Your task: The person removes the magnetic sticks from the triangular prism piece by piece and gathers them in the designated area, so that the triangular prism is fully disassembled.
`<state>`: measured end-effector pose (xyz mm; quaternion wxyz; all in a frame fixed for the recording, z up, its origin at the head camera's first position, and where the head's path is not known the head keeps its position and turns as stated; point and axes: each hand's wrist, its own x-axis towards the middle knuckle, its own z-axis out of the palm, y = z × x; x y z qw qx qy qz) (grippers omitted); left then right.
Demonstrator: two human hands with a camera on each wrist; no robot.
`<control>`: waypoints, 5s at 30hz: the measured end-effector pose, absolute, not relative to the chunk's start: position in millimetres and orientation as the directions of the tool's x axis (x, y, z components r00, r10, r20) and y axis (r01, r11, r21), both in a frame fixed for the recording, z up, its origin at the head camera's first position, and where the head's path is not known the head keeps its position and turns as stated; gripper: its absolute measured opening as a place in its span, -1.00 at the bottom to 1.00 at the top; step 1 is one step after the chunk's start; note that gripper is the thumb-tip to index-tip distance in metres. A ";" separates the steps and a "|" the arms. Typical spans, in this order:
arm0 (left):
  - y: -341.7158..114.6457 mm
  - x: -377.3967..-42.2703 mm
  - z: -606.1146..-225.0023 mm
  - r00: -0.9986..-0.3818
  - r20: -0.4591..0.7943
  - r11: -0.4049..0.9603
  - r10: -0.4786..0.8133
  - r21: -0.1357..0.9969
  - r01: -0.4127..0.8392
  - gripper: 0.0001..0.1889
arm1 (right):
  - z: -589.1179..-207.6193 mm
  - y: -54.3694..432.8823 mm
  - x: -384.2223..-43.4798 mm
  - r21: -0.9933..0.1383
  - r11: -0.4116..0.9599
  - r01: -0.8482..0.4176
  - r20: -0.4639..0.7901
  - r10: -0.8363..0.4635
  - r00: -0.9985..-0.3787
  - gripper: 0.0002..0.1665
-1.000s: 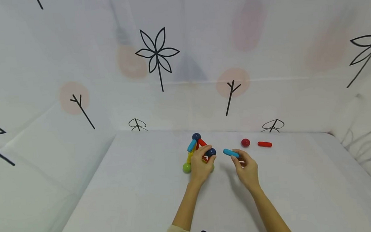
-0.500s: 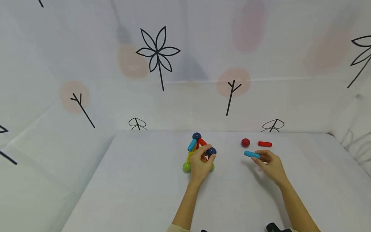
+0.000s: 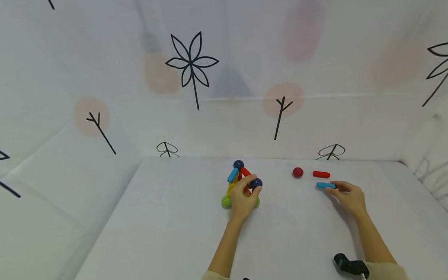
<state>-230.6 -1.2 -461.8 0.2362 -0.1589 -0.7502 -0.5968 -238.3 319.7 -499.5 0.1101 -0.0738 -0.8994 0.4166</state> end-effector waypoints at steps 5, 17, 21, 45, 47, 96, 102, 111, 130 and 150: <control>-2.0 -230.2 -462.0 -0.847 0.530 0.234 -0.045 0.830 0.506 -0.69 | -503.2 323.6 -245.5 -0.769 0.638 0.029 0.155 0.230 -0.961 -0.44; -3.1 -210.3 -429.4 -0.837 0.546 0.208 -0.039 0.824 0.527 -0.71 | -503.9 330.8 -261.9 -0.744 0.662 0.092 0.078 0.223 -0.972 -0.41; -3.3 -210.9 -430.1 -0.835 0.549 0.216 -0.035 0.820 0.530 -0.71 | -503.3 331.9 -264.9 -0.746 0.656 0.116 0.046 0.225 -0.973 -0.40; -2.8 -230.4 -463.6 -0.833 0.551 0.236 -0.041 0.816 0.528 -0.67 | -507.1 316.9 -266.5 -0.793 0.571 0.211 0.064 0.423 -0.904 -0.33; -3.3 -229.0 -462.2 -0.840 0.542 0.234 -0.038 0.822 0.520 -0.68 | -506.6 314.2 -262.5 -0.803 0.554 0.217 0.052 0.429 -0.902 -0.31; -60.7 -277.1 -423.3 -0.908 0.385 0.250 0.167 0.874 0.417 -0.63 | -461.4 160.0 -215.6 -0.877 0.425 -0.222 0.261 0.035 -0.965 -0.37; -62.3 -298.7 -434.7 -0.924 0.221 0.267 0.311 0.913 0.309 -0.59 | -451.0 150.7 -209.8 -0.893 0.396 -0.215 0.258 0.058 -0.964 -0.43; -62.2 -300.7 -442.5 -0.922 0.177 0.227 0.345 0.937 0.265 -0.63 | -417.1 138.8 -190.6 -0.885 0.344 -0.313 0.314 -0.056 -0.948 -0.46; -38.4 -255.1 -449.3 -0.909 0.409 0.264 0.083 0.870 0.416 -0.73 | -446.1 124.6 -193.0 -0.860 0.314 -0.402 0.339 -0.237 -0.910 -0.47; -44.2 -231.1 -447.9 -0.895 0.431 0.241 0.116 0.862 0.446 -0.71 | -448.0 137.2 -198.2 -0.849 0.389 -0.358 0.347 -0.101 -0.932 -0.74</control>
